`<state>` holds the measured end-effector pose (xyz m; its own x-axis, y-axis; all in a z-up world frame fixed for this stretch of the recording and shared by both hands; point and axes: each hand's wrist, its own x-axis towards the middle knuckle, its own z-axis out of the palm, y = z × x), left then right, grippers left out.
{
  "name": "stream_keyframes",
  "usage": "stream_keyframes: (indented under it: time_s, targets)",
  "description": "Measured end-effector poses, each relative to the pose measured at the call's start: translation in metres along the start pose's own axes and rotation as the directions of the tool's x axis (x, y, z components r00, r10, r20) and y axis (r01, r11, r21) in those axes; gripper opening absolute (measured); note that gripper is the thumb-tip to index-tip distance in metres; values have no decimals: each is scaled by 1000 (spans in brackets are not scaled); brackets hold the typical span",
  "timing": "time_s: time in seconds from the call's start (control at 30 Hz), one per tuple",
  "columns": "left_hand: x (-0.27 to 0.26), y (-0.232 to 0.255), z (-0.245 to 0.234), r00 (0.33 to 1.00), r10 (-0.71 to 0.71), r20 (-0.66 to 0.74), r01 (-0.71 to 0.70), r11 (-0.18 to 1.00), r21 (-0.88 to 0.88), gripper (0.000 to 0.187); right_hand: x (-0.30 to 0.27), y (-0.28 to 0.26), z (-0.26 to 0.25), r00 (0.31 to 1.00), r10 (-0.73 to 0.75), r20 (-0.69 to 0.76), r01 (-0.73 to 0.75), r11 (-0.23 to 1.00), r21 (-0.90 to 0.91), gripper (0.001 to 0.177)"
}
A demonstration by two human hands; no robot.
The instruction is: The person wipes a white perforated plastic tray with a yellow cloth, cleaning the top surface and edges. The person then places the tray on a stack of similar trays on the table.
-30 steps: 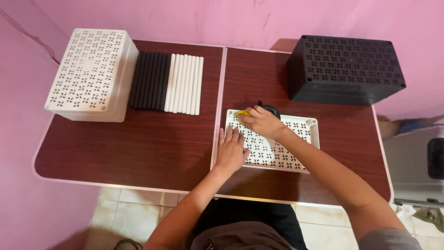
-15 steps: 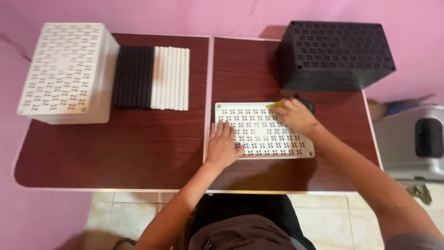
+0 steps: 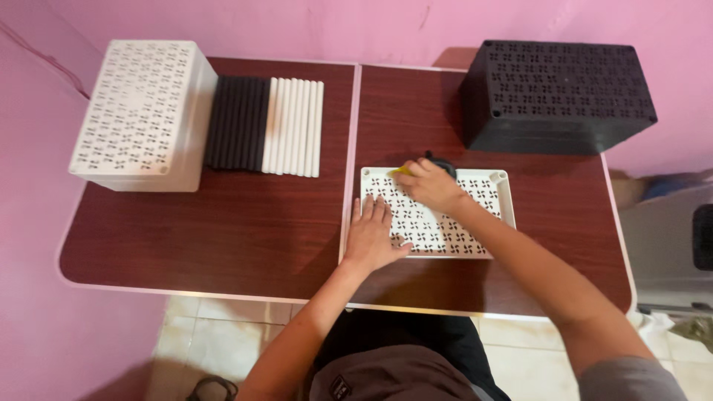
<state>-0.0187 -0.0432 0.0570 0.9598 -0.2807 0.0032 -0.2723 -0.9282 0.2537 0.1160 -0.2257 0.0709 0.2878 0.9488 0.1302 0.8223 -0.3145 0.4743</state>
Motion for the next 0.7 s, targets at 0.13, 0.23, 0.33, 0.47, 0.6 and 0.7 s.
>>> stream_keyframes:
  time_s: [0.13, 0.23, 0.33, 0.47, 0.6, 0.7]
  targets:
    - [-2, 0, 0, 1000, -3, 8, 3, 1000, 22, 97, 21, -8, 0, 998, -19, -56, 18, 1000, -17, 35]
    - [-3, 0, 6, 1000, 8, -20, -7, 1000, 29, 95, 0, -9, 2, 999, 39, 6, -39, 998, 42, 31]
    - [0, -2, 9, 1000, 18, -5, -18, 998, 62, 96, -47, 2, 5, 985, 151, 89, -155, 987, 34, 32]
    - [2, -2, 10, 999, -1, 41, -2, 996, 86, 97, -113, 20, 10, 897, 274, 348, -251, 962, -110, 28]
    - [-1, -1, 13, 995, -26, 101, 13, 992, 125, 96, -143, 25, 13, 749, 470, 467, -447, 879, -168, 26]
    - [1, 3, 14, 998, -19, 59, 13, 994, 107, 96, -151, 20, 11, 713, 597, 369, -628, 777, -43, 26]
